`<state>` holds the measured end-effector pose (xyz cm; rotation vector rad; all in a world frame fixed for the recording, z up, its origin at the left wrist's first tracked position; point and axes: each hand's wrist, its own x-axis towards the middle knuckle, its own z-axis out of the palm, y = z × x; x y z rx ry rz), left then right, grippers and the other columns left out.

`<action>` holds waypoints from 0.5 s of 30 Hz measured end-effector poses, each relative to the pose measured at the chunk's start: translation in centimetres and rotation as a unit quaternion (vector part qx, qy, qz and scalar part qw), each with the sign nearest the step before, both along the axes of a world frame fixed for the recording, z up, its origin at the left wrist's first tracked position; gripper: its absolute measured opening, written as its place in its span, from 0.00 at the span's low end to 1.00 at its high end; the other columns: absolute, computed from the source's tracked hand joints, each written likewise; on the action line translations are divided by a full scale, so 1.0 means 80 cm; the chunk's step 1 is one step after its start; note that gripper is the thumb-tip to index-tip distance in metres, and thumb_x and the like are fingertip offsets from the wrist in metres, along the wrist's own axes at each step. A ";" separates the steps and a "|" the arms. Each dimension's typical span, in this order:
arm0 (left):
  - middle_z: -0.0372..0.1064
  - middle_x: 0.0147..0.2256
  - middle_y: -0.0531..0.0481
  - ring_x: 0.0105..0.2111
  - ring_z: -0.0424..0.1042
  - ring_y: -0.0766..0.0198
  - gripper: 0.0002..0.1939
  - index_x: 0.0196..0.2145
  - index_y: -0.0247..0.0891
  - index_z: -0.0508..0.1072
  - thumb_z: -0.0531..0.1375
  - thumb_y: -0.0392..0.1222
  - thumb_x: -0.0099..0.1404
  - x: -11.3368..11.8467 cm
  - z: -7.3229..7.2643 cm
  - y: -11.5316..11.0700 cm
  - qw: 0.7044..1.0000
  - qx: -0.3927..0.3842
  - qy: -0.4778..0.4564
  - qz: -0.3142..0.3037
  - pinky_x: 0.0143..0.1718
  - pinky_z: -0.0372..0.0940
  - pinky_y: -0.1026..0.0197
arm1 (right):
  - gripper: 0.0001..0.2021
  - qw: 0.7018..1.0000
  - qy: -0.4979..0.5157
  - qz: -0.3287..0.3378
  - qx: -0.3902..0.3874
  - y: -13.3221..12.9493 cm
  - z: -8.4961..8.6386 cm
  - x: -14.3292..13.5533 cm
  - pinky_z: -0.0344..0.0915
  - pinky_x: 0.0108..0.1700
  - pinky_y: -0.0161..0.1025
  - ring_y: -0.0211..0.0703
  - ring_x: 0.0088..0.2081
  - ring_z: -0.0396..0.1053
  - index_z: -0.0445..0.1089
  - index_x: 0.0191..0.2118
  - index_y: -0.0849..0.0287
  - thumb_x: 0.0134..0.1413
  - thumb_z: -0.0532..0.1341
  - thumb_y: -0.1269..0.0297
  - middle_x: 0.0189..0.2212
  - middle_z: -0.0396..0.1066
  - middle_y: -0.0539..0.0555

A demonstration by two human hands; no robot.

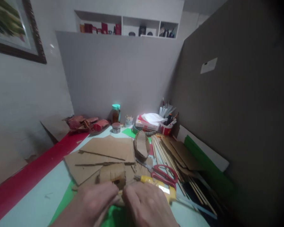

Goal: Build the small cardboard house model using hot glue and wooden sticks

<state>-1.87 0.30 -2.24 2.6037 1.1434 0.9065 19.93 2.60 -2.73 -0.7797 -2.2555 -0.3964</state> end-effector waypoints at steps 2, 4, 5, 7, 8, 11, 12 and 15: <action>0.75 0.30 0.52 0.28 0.77 0.61 0.09 0.40 0.45 0.73 0.53 0.42 0.77 0.002 0.010 -0.006 0.999 -0.041 -0.034 0.011 0.29 0.66 0.65 | 0.19 1.000 0.014 -0.003 -0.003 -0.003 0.006 -0.001 0.54 0.26 0.40 0.41 0.22 0.64 0.65 0.30 0.55 0.74 0.48 0.75 0.21 0.69 0.49; 0.75 0.28 0.51 0.28 0.75 0.58 0.10 0.39 0.45 0.75 0.58 0.50 0.75 0.007 0.012 -0.012 0.989 -0.098 -0.107 0.022 0.28 0.67 0.64 | 0.22 1.000 0.025 -0.006 -0.010 -0.009 0.012 -0.004 0.53 0.26 0.41 0.41 0.22 0.62 0.65 0.30 0.55 0.75 0.44 0.76 0.21 0.68 0.49; 0.74 0.26 0.50 0.27 0.74 0.57 0.12 0.37 0.45 0.75 0.60 0.53 0.74 0.010 0.012 -0.015 0.981 -0.127 -0.146 0.027 0.27 0.68 0.63 | 0.23 0.999 0.030 -0.008 -0.014 -0.011 0.014 -0.005 0.53 0.26 0.41 0.42 0.22 0.62 0.65 0.30 0.55 0.76 0.43 0.76 0.21 0.68 0.49; 0.72 0.24 0.51 0.26 0.73 0.56 0.15 0.36 0.44 0.76 0.63 0.57 0.71 0.018 0.011 -0.018 0.958 -0.185 -0.217 0.038 0.26 0.68 0.63 | 0.24 0.999 0.044 -0.013 -0.021 -0.016 0.017 -0.008 0.52 0.27 0.42 0.42 0.22 0.61 0.66 0.29 0.55 0.77 0.42 0.72 0.21 0.67 0.49; 0.71 0.23 0.51 0.25 0.72 0.56 0.16 0.35 0.44 0.77 0.63 0.58 0.70 0.021 0.011 -0.020 0.945 -0.212 -0.243 0.042 0.25 0.68 0.62 | 0.24 0.998 0.052 -0.015 -0.024 -0.018 0.017 -0.009 0.50 0.27 0.43 0.43 0.22 0.60 0.66 0.29 0.55 0.78 0.43 0.71 0.20 0.67 0.49; 0.70 0.21 0.51 0.23 0.72 0.57 0.18 0.33 0.43 0.77 0.64 0.61 0.68 0.027 0.016 -0.022 0.893 -0.309 -0.323 0.058 0.24 0.68 0.62 | 0.21 0.997 0.074 -0.016 -0.030 -0.021 0.017 -0.008 0.47 0.26 0.44 0.42 0.21 0.57 0.66 0.28 0.55 0.75 0.47 0.72 0.19 0.65 0.47; 0.71 0.21 0.51 0.23 0.72 0.57 0.19 0.32 0.43 0.77 0.65 0.62 0.68 0.027 0.019 -0.023 0.875 -0.340 -0.339 0.065 0.24 0.68 0.62 | 0.20 0.996 0.080 -0.016 -0.031 -0.022 0.017 -0.007 0.46 0.26 0.44 0.41 0.21 0.57 0.66 0.28 0.55 0.74 0.48 0.72 0.19 0.64 0.47; 0.73 0.20 0.50 0.21 0.73 0.61 0.23 0.29 0.41 0.77 0.65 0.64 0.68 0.028 0.028 -0.028 0.827 -0.432 -0.348 0.092 0.23 0.67 0.65 | 0.21 0.995 0.098 -0.014 -0.027 -0.024 0.018 -0.006 0.46 0.26 0.44 0.40 0.21 0.55 0.66 0.27 0.56 0.75 0.49 0.71 0.19 0.63 0.46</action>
